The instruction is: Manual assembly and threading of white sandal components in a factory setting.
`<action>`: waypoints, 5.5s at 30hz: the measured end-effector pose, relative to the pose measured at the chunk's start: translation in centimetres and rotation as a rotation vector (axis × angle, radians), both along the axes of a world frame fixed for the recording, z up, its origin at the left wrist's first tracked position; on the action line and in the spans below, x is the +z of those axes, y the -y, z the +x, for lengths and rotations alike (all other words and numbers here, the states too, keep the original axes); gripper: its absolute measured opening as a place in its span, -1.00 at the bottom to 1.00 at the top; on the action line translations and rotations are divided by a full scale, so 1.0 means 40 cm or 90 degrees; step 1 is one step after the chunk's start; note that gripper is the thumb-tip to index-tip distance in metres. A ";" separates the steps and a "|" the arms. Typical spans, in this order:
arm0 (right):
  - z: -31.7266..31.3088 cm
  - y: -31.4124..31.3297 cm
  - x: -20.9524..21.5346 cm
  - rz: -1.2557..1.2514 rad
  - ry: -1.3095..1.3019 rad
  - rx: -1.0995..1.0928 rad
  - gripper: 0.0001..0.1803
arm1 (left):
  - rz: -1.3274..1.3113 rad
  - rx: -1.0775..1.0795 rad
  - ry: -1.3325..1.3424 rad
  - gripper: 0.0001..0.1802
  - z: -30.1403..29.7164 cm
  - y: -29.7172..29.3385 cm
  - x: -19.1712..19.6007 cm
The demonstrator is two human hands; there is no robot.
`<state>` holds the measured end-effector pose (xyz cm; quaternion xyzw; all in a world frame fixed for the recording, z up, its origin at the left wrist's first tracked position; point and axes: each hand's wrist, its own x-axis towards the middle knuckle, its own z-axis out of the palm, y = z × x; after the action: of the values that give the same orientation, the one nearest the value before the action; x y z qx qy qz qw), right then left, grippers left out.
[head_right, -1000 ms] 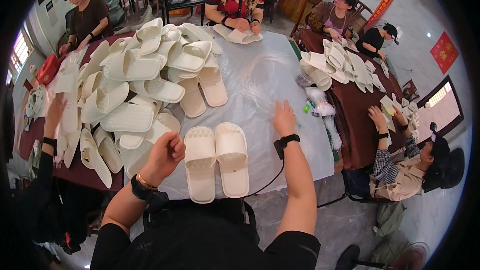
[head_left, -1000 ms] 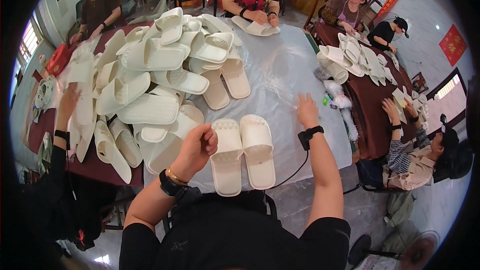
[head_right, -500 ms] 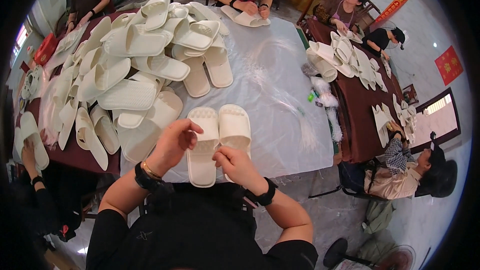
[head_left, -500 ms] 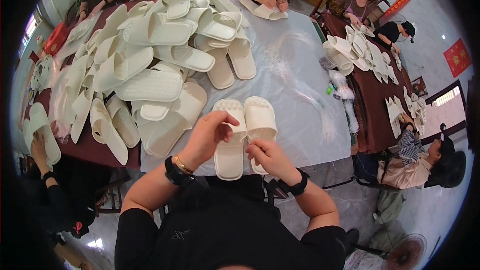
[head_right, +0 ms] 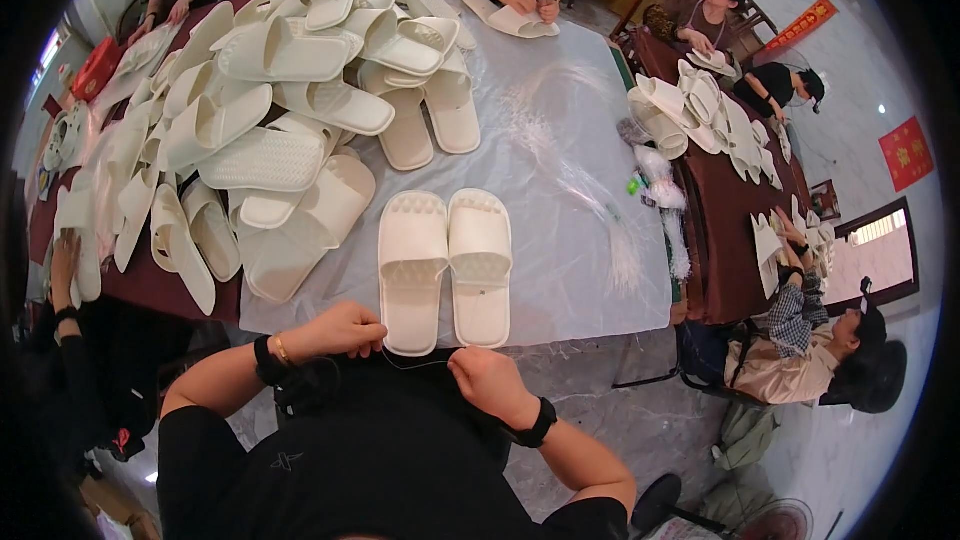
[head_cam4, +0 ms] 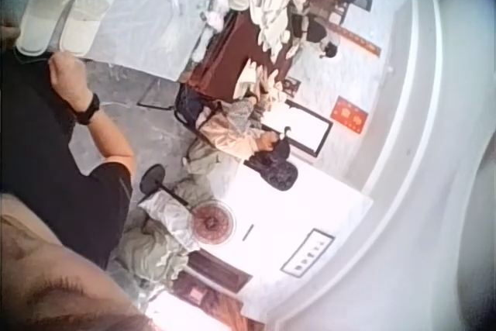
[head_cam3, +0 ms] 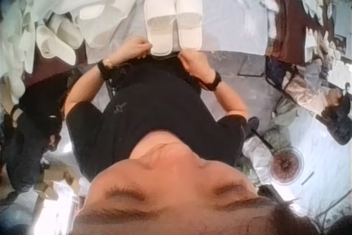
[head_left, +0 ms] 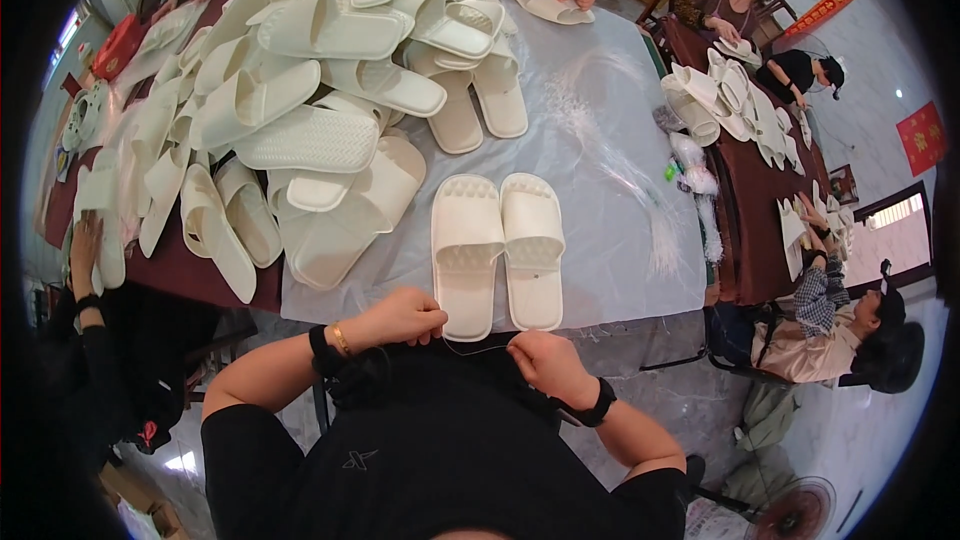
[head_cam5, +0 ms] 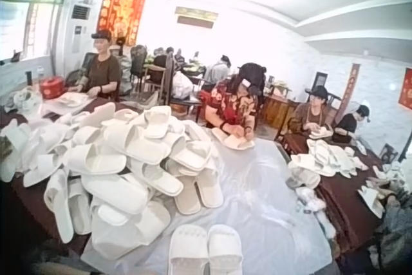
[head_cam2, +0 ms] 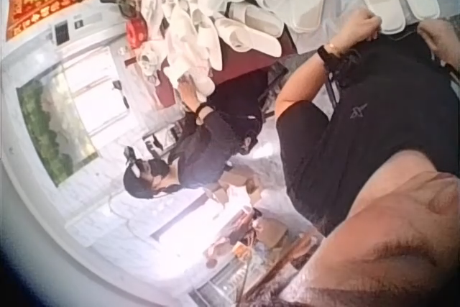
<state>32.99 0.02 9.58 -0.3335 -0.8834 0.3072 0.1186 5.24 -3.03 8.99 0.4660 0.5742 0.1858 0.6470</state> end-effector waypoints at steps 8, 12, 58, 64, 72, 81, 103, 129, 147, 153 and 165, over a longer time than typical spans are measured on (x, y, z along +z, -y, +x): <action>-0.014 -0.060 -0.020 0.043 0.046 -0.005 -0.90 | -0.061 0.002 -0.010 -0.67 0.032 -0.025 -0.072; -0.048 -0.119 -0.004 0.111 0.045 0.015 -0.90 | 0.017 0.100 -0.038 -0.65 0.032 -0.067 -0.058; -0.131 -0.162 -0.090 0.163 0.108 -0.095 -0.81 | 0.547 -0.093 -0.319 -0.82 0.037 -0.059 -0.059; -0.184 -0.184 -0.115 0.130 0.174 -0.122 -0.78 | 0.472 0.173 -0.329 -0.77 -0.041 -0.191 -0.028; -0.236 -0.192 -0.097 0.198 0.131 -0.142 -0.74 | 0.475 0.170 -0.422 -0.74 -0.071 -0.331 -0.080; -0.233 -0.196 -0.110 0.197 0.141 -0.142 -0.73 | 0.394 0.122 -0.544 -0.77 -0.042 -0.405 -0.086; -0.209 -0.203 -0.099 0.158 0.064 -0.165 -0.75 | 0.466 0.123 -0.621 -0.84 -0.039 -0.418 -0.138; -0.091 -0.540 -0.168 0.055 -0.116 -0.492 -0.62 | 0.490 0.300 -0.220 -0.75 0.001 -0.404 -0.093; -0.078 -0.569 -0.179 0.003 0.034 -0.538 -0.71 | 0.450 0.280 -0.142 -0.76 0.036 -0.407 -0.116; -0.060 -0.583 -0.171 0.045 -0.075 -0.527 -0.73 | 0.435 0.276 -0.147 -0.76 0.038 -0.407 -0.125; -0.072 -0.260 -0.095 0.040 -0.078 -0.267 -0.71 | 0.464 0.261 -0.143 -0.77 0.055 -0.423 -0.126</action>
<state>30.11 10.43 5.77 -0.4867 -0.7948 0.2681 0.2439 7.42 13.90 3.94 0.5576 0.6184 0.4495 0.3234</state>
